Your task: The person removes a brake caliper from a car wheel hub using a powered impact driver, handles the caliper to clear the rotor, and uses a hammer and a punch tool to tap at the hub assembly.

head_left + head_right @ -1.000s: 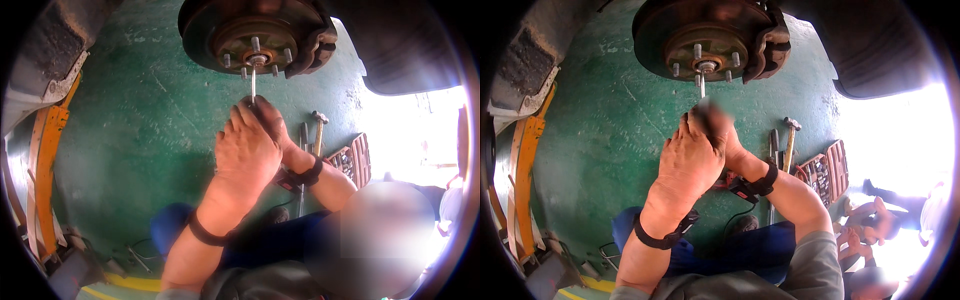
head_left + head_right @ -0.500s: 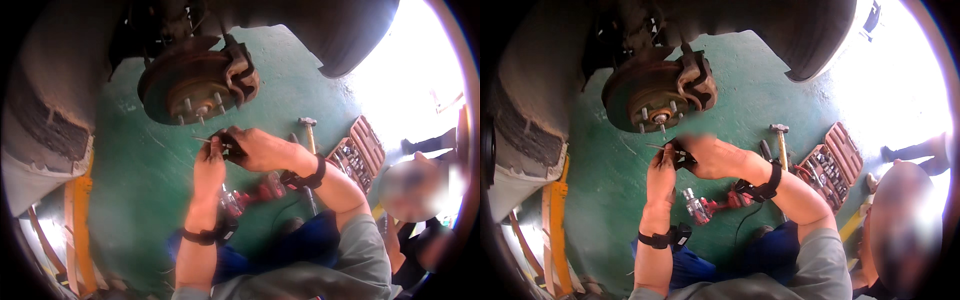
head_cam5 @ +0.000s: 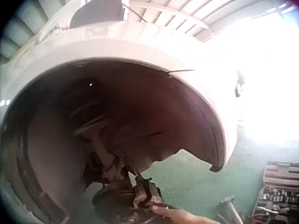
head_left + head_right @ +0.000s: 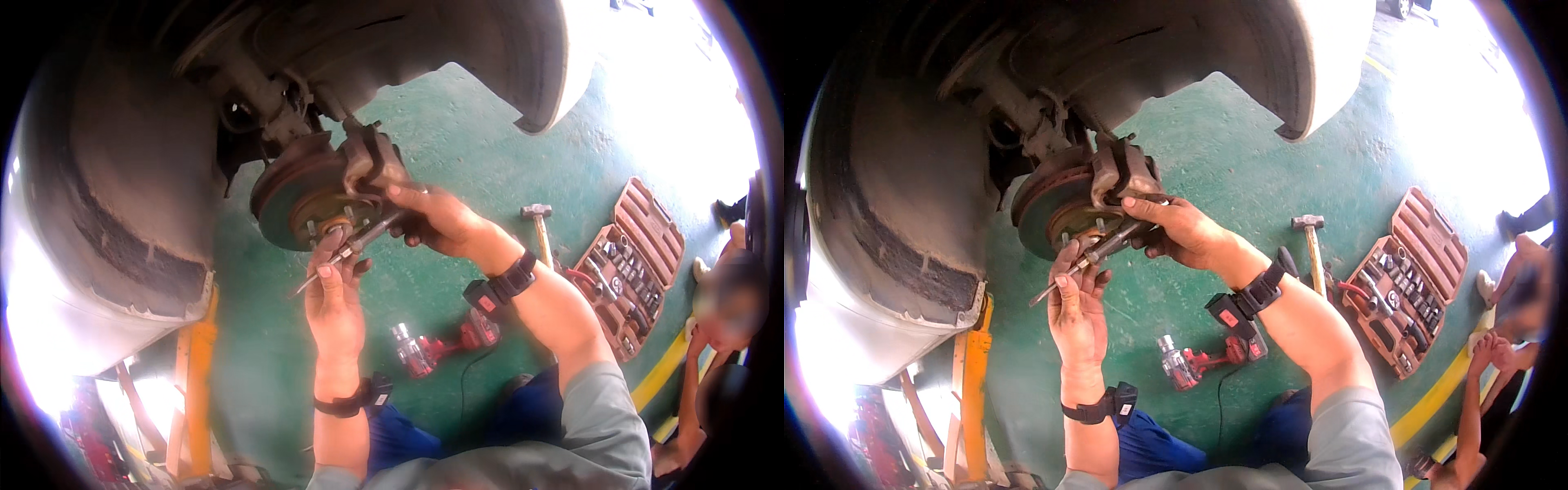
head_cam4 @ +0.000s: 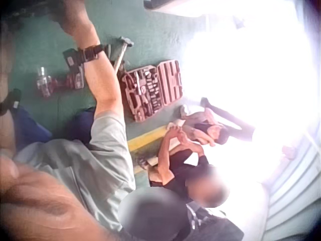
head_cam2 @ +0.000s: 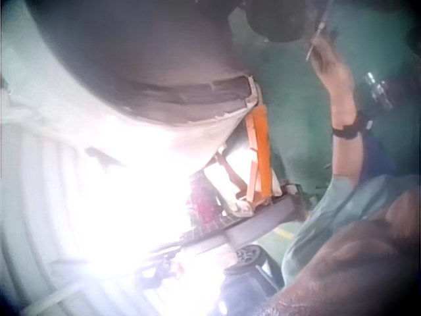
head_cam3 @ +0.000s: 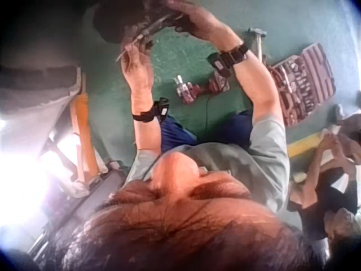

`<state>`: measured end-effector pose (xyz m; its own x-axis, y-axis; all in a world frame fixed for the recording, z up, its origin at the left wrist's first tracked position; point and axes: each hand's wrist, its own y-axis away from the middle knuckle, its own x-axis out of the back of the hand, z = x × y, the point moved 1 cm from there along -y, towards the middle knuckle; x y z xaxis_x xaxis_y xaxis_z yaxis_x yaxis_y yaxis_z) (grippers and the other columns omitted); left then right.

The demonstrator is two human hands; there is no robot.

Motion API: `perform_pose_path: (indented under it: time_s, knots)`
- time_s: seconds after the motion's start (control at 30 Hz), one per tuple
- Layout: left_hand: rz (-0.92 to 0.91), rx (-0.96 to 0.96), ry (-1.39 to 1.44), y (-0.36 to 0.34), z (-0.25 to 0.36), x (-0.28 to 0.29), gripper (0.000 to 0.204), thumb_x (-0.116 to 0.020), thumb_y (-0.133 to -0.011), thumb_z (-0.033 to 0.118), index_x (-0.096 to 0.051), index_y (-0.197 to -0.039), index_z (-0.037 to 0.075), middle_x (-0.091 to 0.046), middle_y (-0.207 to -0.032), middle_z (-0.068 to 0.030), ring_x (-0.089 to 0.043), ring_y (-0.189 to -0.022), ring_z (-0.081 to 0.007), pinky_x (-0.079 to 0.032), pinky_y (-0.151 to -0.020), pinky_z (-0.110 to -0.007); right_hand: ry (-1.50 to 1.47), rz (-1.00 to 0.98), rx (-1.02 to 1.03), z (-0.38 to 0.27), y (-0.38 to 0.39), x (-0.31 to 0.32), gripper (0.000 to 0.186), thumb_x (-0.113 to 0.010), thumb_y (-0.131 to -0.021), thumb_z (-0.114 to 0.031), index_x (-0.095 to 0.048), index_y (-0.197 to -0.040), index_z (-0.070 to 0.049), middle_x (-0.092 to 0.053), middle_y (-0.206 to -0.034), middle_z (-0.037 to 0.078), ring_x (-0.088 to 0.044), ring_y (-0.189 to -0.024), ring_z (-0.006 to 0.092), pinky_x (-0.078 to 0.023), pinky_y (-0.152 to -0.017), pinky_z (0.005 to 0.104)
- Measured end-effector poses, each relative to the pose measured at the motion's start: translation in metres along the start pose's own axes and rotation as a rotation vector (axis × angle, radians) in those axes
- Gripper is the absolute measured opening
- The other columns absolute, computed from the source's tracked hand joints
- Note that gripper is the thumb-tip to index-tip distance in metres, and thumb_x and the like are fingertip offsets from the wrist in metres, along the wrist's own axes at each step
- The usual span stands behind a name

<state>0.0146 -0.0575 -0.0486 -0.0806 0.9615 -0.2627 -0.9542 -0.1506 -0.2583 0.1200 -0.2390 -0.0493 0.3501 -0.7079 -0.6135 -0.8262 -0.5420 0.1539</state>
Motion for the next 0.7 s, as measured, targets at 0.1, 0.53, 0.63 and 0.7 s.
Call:
perform_pose_path:
  time_s: [0.1, 0.53, 0.63, 0.7]
  knots:
    - [-0.064, 0.066, -0.079, 0.002, 0.004, -0.01, 0.069, -0.054, -0.102, 0.048, -0.038, -0.15, 0.0, -0.048, -0.148, -0.0142, -0.049, -0.134, -0.029, -0.041, -0.106, -0.043, 0.05, 0.088, 0.071, -0.022, 0.008, 0.013, 0.034, -0.064, -0.099, -0.034, -0.066, -0.102, 0.0, -0.066, -0.081, 0.006, -0.059, -0.066, 0.0131, -0.043, -0.052, 0.025]
    - [0.047, -0.386, -1.257, -0.185, 0.055, 0.017, 0.049, -0.049, -0.105, 0.034, -0.055, -0.135, -0.004, -0.06, -0.134, -0.022, -0.057, -0.125, -0.0314, -0.041, -0.108, -0.04, 0.013, 0.675, 0.601, -0.062, 0.007, 0.131, 0.016, -0.073, -0.086, -0.012, -0.064, -0.084, 0.001, -0.057, -0.067, 0.003, -0.049, -0.053, 0.0107, -0.035, -0.048, 0.0266]
    - [0.069, -0.318, -1.459, -0.208, 0.035, 0.02, 0.049, -0.049, -0.105, 0.037, -0.056, -0.134, -0.002, -0.061, -0.13, -0.025, -0.059, -0.12, -0.0379, -0.045, -0.102, -0.042, 0.023, 0.656, 0.581, -0.057, -0.002, 0.135, 0.017, -0.074, -0.085, -0.013, -0.065, -0.084, 0.001, -0.059, -0.068, 0.002, -0.051, -0.054, 0.0114, -0.037, -0.05, 0.0282]
    - [0.094, -0.29, -1.508, -0.204, 0.027, 0.022, 0.051, -0.048, -0.104, 0.039, -0.057, -0.132, -0.003, -0.061, -0.128, -0.0265, -0.058, -0.119, -0.0419, -0.045, -0.101, -0.044, 0.08, 0.589, 0.571, -0.054, -0.008, 0.136, 0.016, -0.074, -0.085, -0.013, -0.065, -0.084, 0.0, -0.06, -0.068, 0.002, -0.052, -0.057, 0.011, -0.038, -0.053, 0.0282]
